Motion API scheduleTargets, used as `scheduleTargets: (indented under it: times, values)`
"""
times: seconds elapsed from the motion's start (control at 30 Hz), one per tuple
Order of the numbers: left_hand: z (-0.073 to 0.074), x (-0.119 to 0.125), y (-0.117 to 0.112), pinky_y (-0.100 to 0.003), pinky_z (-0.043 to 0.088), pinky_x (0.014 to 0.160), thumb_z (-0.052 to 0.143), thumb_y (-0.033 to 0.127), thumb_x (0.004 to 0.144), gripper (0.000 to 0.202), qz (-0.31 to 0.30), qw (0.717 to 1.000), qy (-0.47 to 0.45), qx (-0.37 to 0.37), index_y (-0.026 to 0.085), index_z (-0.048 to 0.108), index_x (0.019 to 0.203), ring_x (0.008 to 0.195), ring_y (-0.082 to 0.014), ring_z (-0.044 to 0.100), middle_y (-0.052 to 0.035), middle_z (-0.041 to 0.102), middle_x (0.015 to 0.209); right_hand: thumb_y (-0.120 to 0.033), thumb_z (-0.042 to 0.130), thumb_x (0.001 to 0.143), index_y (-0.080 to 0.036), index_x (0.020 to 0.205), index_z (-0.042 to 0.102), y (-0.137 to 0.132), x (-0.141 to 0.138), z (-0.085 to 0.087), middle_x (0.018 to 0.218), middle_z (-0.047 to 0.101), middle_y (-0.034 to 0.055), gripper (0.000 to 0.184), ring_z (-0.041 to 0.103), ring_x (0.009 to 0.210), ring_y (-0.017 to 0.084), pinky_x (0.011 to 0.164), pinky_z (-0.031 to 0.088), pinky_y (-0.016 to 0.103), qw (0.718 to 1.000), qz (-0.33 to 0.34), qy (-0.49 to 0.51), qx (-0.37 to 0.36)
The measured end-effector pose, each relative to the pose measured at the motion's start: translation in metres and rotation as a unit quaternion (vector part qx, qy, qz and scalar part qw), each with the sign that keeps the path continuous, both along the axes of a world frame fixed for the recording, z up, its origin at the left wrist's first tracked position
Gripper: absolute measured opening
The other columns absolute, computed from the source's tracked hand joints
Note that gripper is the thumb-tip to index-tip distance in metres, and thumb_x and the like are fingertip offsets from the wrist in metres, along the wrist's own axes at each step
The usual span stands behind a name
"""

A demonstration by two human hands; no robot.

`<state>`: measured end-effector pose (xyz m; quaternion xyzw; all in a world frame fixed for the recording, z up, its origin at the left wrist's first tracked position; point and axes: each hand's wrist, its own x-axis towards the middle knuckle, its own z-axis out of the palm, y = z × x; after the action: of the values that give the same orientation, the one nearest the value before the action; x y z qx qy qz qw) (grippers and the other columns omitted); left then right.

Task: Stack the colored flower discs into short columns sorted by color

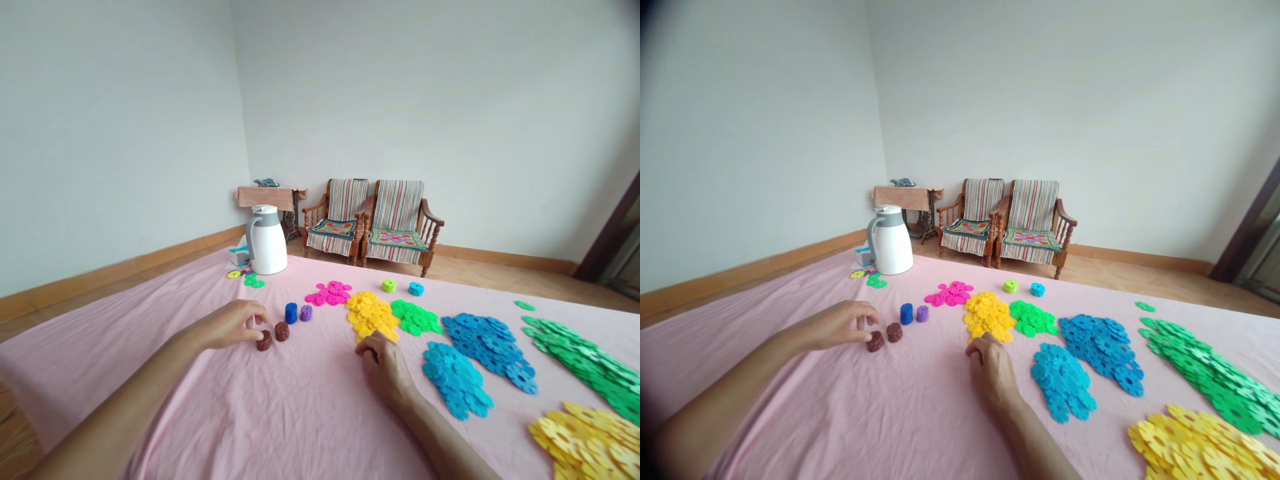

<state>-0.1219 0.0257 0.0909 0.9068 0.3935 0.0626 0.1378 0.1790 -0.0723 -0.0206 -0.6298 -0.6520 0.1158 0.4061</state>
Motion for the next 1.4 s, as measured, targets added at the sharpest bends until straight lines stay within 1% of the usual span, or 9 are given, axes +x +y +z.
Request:
scheduleTargets:
  times: [0.17, 0.6, 0.67, 0.77, 0.83, 0.93, 1.13, 1.27, 1.4]
  values:
    - [-0.007, -0.002, -0.009, -0.02, 0.038, 0.066, 0.054, 0.023, 0.068, 0.029, -0.035, 0.997, -0.01, -0.074, 0.021, 0.064, 0.096, 0.077, -0.0158, 0.057, 0.0008, 0.064, 0.088, -0.009, 0.038, 0.068, -0.018, 0.065, 0.064, 0.0, 0.0, 0.0, 0.07, 0.062, 0.0032, 0.028, 0.057, 0.068, 0.014, 0.067, 0.04, 0.024, 1.0, -0.001, -0.002, 0.004]
    - [-0.026, -0.001, 0.005, -0.021, 0.036, 0.059, 0.054, 0.026, 0.071, 0.019, -0.027, 0.992, -0.042, -0.116, 0.018, 0.062, 0.086, 0.07, -0.0156, 0.055, 0.0011, 0.062, 0.078, -0.009, 0.038, 0.069, -0.018, 0.066, 0.064, 0.0, 0.001, -0.001, 0.07, 0.062, 0.0033, 0.027, 0.057, 0.067, 0.014, 0.066, 0.04, 0.023, 1.0, -0.004, -0.007, 0.007]
    - [-0.023, -0.002, 0.003, -0.021, 0.036, 0.06, 0.056, 0.026, 0.07, 0.022, -0.004, 0.995, -0.036, -0.095, 0.019, 0.062, 0.089, 0.071, -0.0157, 0.056, 0.0009, 0.062, 0.08, -0.009, 0.038, 0.068, -0.018, 0.065, 0.064, 0.0, 0.001, -0.001, 0.07, 0.063, 0.0035, 0.027, 0.057, 0.067, 0.014, 0.065, 0.04, 0.023, 1.0, -0.002, -0.009, 0.008]
    - [-0.017, 0.004, -0.005, -0.022, 0.038, 0.065, 0.058, 0.026, 0.069, 0.026, 0.031, 0.998, -0.047, -0.004, 0.021, 0.062, 0.095, 0.075, -0.0162, 0.056, 0.0001, 0.063, 0.087, -0.008, 0.038, 0.067, -0.017, 0.065, 0.064, 0.0, 0.0, 0.0, 0.071, 0.064, 0.0041, 0.027, 0.058, 0.069, 0.014, 0.065, 0.04, 0.023, 1.0, -0.005, -0.012, 0.018]
    - [-0.013, 0.013, -0.014, -0.023, 0.039, 0.069, 0.055, 0.027, 0.074, 0.025, 0.019, 0.996, -0.079, 0.035, 0.022, 0.061, 0.098, 0.077, -0.0154, 0.056, -0.0004, 0.062, 0.089, -0.008, 0.039, 0.068, -0.017, 0.065, 0.064, -0.001, 0.0, 0.002, 0.071, 0.065, 0.0045, 0.027, 0.058, 0.069, 0.014, 0.065, 0.04, 0.023, 1.0, -0.007, -0.013, 0.023]
    - [-0.015, 0.035, -0.032, -0.022, 0.041, 0.067, 0.052, 0.028, 0.079, 0.025, -0.026, 0.992, -0.121, 0.013, 0.02, 0.06, 0.101, 0.071, -0.0132, 0.055, -0.0014, 0.062, 0.089, -0.009, 0.04, 0.068, -0.017, 0.065, 0.065, -0.001, -0.001, 0.003, 0.07, 0.064, 0.0044, 0.027, 0.058, 0.068, 0.014, 0.065, 0.04, 0.023, 1.0, -0.006, -0.013, 0.02]
    - [-0.039, 0.087, -0.061, -0.027, 0.042, 0.077, 0.058, 0.025, 0.076, 0.018, -0.119, 0.987, -0.108, 0.005, 0.019, 0.063, 0.091, 0.083, -0.0179, 0.057, -0.0038, 0.064, 0.09, -0.007, 0.04, 0.067, -0.017, 0.07, 0.068, 0.0, 0.0, 0.002, 0.075, 0.064, 0.0048, 0.03, 0.058, 0.071, 0.014, 0.068, 0.042, 0.023, 1.0, -0.012, -0.004, 0.026]
    - [-0.056, 0.116, -0.063, -0.03, 0.042, 0.081, 0.057, 0.016, 0.072, 0.019, -0.148, 0.983, -0.11, 0.014, 0.02, 0.064, 0.089, 0.091, -0.0209, 0.056, -0.0047, 0.064, 0.093, -0.007, 0.039, 0.068, -0.017, 0.074, 0.069, 0.002, 0.001, -0.001, 0.076, 0.064, 0.0054, 0.032, 0.058, 0.074, 0.014, 0.07, 0.042, 0.023, 1.0, -0.009, 0.0, 0.03]
    - [-0.066, 0.141, -0.054, -0.028, 0.043, 0.074, 0.047, 0.005, 0.067, 0.022, -0.14, 0.983, -0.114, 0.021, 0.018, 0.061, 0.077, 0.081, -0.0189, 0.057, -0.0038, 0.063, 0.082, -0.007, 0.039, 0.069, -0.017, 0.076, 0.071, 0.002, -0.001, 0.001, 0.078, 0.064, 0.0058, 0.034, 0.058, 0.074, 0.014, 0.07, 0.042, 0.023, 0.999, -0.012, 0.012, 0.03]
